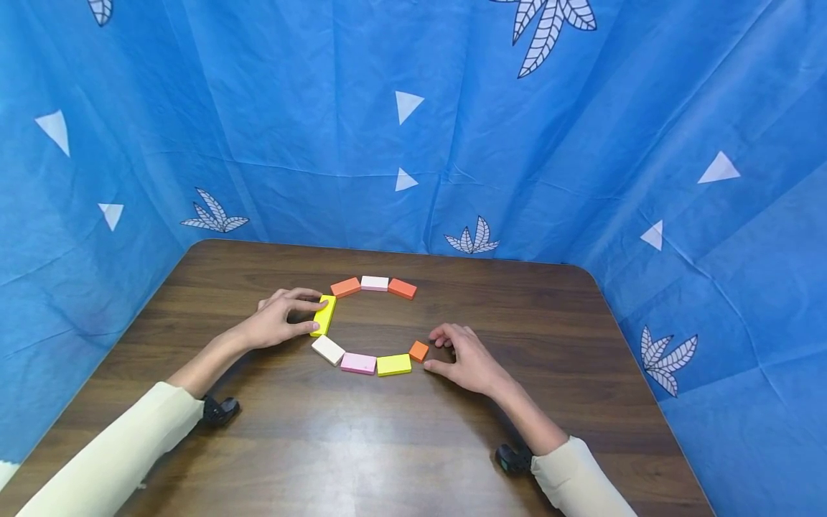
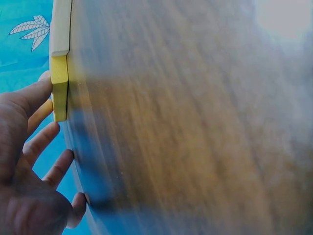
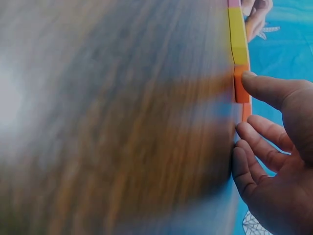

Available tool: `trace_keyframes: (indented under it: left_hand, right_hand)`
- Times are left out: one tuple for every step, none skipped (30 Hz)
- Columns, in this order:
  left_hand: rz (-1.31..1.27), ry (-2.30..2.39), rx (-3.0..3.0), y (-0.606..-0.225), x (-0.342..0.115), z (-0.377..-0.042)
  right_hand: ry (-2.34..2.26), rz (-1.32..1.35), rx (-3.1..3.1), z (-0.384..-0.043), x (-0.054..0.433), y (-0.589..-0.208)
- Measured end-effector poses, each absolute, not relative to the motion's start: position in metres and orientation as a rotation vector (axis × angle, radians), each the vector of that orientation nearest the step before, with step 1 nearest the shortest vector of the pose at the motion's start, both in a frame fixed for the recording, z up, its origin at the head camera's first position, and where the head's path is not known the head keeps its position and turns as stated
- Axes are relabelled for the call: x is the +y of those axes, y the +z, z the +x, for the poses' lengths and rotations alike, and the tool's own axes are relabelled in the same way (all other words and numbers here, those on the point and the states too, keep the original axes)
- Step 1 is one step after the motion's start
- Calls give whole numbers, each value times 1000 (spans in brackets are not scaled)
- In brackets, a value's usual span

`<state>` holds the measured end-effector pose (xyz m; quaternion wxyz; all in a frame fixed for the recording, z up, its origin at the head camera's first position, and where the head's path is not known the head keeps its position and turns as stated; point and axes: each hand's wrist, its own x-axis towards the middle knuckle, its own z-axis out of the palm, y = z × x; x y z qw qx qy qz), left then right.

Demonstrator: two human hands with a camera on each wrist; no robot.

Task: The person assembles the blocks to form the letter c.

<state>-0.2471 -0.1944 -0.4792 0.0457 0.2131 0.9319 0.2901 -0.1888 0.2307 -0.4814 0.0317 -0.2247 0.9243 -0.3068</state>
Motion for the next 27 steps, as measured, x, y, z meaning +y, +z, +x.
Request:
trace_keyframes:
  left_hand:
    - [652,883,2847,-479,-195,-247]
    - [652,883,2848,-479,-195,-247]
    - [651,882,2849,-479,-195,-247]
    - [652,880,2851,-479,-195,-247]
    - [650,879,2853,-478,-195,-247]
    - [648,881,2853,-478,-195,-247]
    - [643,881,2856,-478,-194,-247]
    - [639,882,2857,-478,-194,-247]
    - [637,883,2858,-478,-194,-248]
    - [636,884,2858,-478,-195,-248]
    - [634,885,2858,-478,-195,-249]
    - [633,887,2857,-478,-195,-249]
    - [632,888,2857,-478,-195,-250]
    - [635,887,2858,-478,-195,-250]
    - [638,888,2858,-478,-196,-250]
    - [643,885,2862,-478,-196,-250]
    - [646,882,2868,-479,-196,-249]
    - [650,883,2870,-479,-196,-248]
    - [652,888,2871,-479,-196,-247]
    - [655,890,2872,-480,-196,-246]
    - [658,895,2872,-480,-196,-245]
    - [660,898,2871,-480,-196,-244]
    - [661,904,2868,-480,-196,-243]
    - [665,910,2864,-480,-196,-242]
    - [668,915,2863,-480,-196,-242]
    - [672,913,2867,-479,-196,-241]
    - [674,909,2873,-479,-196,-241]
  right_hand:
    - [-951,-688,2844,-189,232,-481]
    - [-951,-686,2845,-188,234,-482]
    - [-949,-683,2845,-188,237,-482]
    - [-947,-677,2844,-188,239,-481]
    - [-948,-668,2838,-188,241,-480]
    - [-950,-658,2834,-189,244,-479]
    - [-957,-645,2829,-189,247,-477]
    - [-969,-632,2825,-189,250,-476]
    - [-985,-618,2820,-190,253,-474]
    - [-998,-609,2819,-191,256,-473]
    - [-1012,-594,2822,-191,258,-471]
    - [-1023,-582,2829,-192,261,-470]
    - [-1039,-573,2832,-193,263,-469]
    - [-1052,-565,2837,-194,265,-468]
    - [-1058,-557,2843,-195,266,-467]
    - [-1067,-551,2849,-195,268,-467]
    - [-1076,-539,2854,-196,269,-466]
    - [-1086,-535,2857,-196,270,-466]
    - [-1097,-529,2860,-197,271,-465]
    - [-1098,-521,2868,-197,272,-465]
    - [-1098,-514,2875,-197,273,-466]
    - [-1097,-505,2881,-198,274,-466]
    - [-1093,-494,2888,-198,275,-466]
    - [-1088,-485,2895,-198,276,-467]
    - [-1082,-476,2903,-198,278,-467]
    - [-1072,-469,2912,-198,279,-468]
    - [-1060,-463,2923,-198,281,-468]
